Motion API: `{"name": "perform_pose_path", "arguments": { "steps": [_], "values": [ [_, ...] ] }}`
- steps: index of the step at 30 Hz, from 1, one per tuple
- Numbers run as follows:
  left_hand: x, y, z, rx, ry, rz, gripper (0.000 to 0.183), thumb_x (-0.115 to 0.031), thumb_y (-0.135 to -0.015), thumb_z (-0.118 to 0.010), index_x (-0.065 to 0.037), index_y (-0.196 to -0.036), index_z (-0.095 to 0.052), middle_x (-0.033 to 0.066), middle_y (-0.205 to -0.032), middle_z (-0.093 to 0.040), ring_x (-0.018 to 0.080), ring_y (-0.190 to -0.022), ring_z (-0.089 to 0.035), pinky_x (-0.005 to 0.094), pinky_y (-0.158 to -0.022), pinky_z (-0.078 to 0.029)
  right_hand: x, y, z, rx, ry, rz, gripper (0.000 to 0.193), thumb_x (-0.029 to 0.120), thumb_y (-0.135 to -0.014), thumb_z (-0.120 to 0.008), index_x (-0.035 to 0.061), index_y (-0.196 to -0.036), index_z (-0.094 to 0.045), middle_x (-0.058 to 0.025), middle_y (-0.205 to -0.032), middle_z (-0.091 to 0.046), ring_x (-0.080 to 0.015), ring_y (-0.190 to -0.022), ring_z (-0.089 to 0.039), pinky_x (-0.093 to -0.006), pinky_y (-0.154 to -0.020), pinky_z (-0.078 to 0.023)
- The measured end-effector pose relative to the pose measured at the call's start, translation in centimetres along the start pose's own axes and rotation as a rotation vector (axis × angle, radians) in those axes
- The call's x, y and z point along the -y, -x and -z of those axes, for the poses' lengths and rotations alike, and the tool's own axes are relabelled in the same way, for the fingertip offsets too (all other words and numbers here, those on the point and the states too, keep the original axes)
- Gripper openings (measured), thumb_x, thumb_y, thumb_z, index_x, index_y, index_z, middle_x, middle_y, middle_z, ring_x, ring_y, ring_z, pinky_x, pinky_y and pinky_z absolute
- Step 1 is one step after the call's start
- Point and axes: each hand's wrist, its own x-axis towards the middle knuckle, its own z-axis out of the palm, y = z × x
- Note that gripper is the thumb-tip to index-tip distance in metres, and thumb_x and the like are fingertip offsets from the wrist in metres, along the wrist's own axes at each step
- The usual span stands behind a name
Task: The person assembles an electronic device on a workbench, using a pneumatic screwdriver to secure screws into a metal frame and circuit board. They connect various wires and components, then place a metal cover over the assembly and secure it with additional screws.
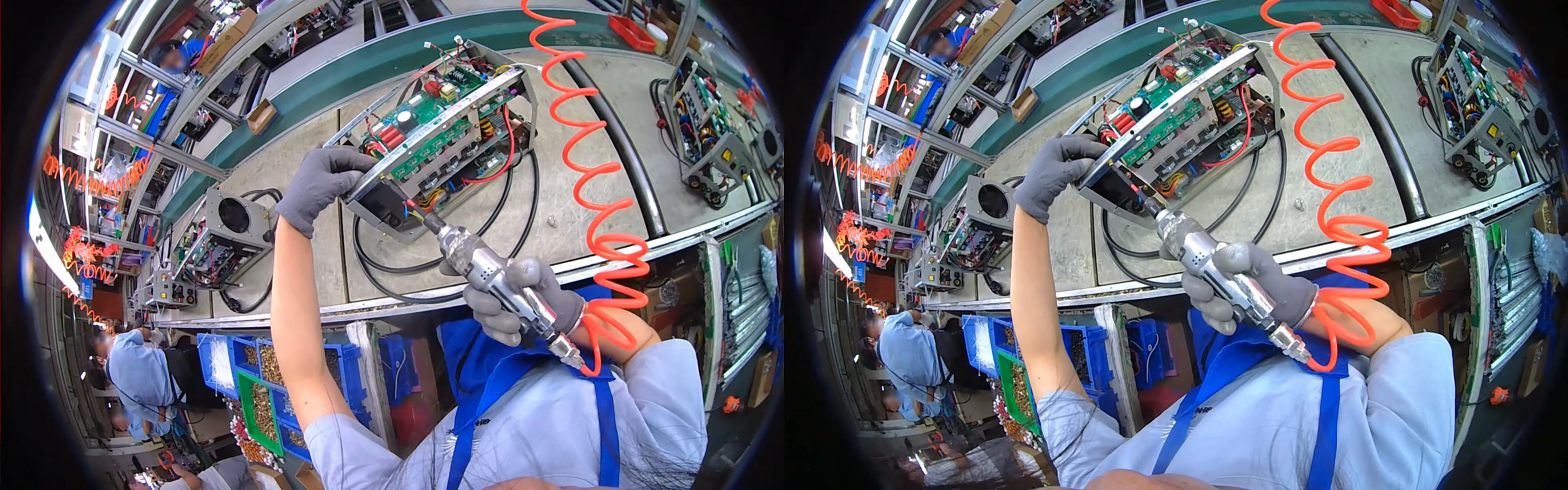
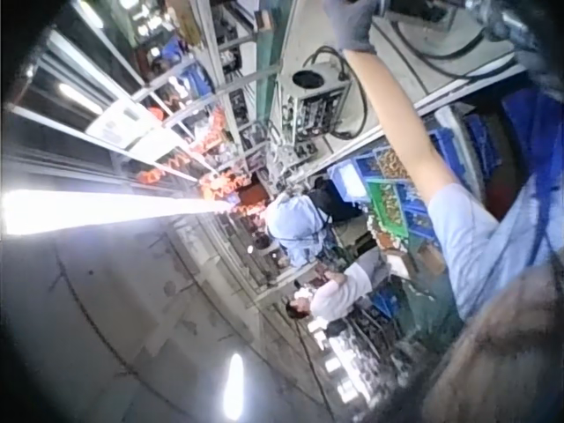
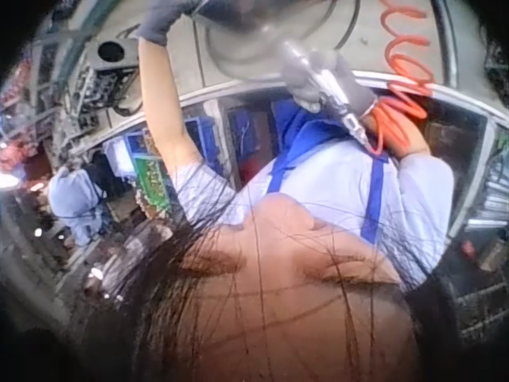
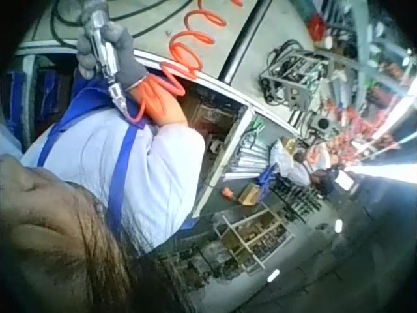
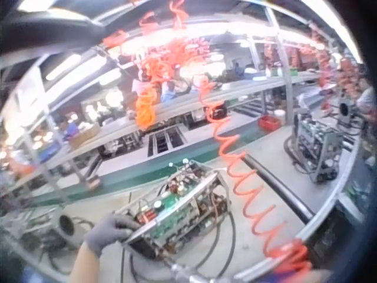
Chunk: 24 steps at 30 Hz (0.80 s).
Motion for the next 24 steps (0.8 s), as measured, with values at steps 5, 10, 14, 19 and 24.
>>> {"name": "perform_pose_path", "arguments": {
  "steps": [5,10,14,19,24],
  "values": [
    [0.7,-0.3,0.7,0.069,-0.015,0.061,0.040,-0.010,-0.073,-0.067,0.002,-0.111,-0.071,0.0051,-0.103,-0.066,0.0153,-0.095,-0.062,0.0292,-0.087,-0.049,0.1,-0.6,-2.6,-0.302,0.565,-0.045,0.048,0.033,-0.087,-0.066,0.0036,-0.116,-0.042,-0.0097,-0.080,-0.057,-0.0175,-0.053,-0.061,-0.0327,-0.045,-0.053],
    [0.6,-0.3,0.8,0.069,-0.031,0.054,0.039,-0.011,-0.073,-0.068,0.003,-0.109,-0.071,0.0037,-0.099,-0.067,0.0135,-0.091,-0.062,0.0287,-0.084,-0.049,-0.4,-1.0,-2.5,-0.322,0.635,-0.013,0.049,0.032,-0.087,-0.066,0.0034,-0.118,-0.041,-0.0102,-0.080,-0.057,-0.0175,-0.053,-0.062,-0.0319,-0.044,-0.053],
    [0.9,-0.1,0.8,0.072,-0.006,0.049,0.037,-0.011,-0.074,-0.067,0.003,-0.108,-0.071,0.0032,-0.097,-0.068,0.0122,-0.089,-0.062,0.0282,-0.082,-0.049,-0.6,-1.1,-2.6,-0.330,0.593,-0.013,0.049,0.032,-0.087,-0.066,0.0037,-0.118,-0.041,-0.0102,-0.080,-0.057,-0.0173,-0.052,-0.061,-0.0311,-0.044,-0.053],
    [0.8,0.0,0.7,0.061,-0.015,0.032,0.037,-0.010,-0.073,-0.067,0.002,-0.108,-0.071,0.0027,-0.097,-0.068,0.0121,-0.088,-0.062,0.0279,-0.080,-0.050,-0.5,-1.0,-2.8,-0.320,0.602,-0.021,0.047,0.032,-0.088,-0.065,0.0039,-0.118,-0.042,-0.0094,-0.080,-0.057,-0.0164,-0.053,-0.062,-0.0306,-0.044,-0.053],
    [0.5,-0.2,0.5,0.068,-0.052,-0.003,0.035,-0.009,-0.075,-0.065,0.002,-0.107,-0.071,0.0033,-0.098,-0.067,0.0126,-0.090,-0.061,0.0279,-0.081,-0.049,-0.1,-0.4,-3.4,-0.346,0.648,-0.034,0.053,0.038,-0.086,-0.066,0.0036,-0.120,-0.043,-0.0081,-0.080,-0.058,-0.0155,-0.055,-0.062,-0.0298,-0.045,-0.054]
  ]
}}
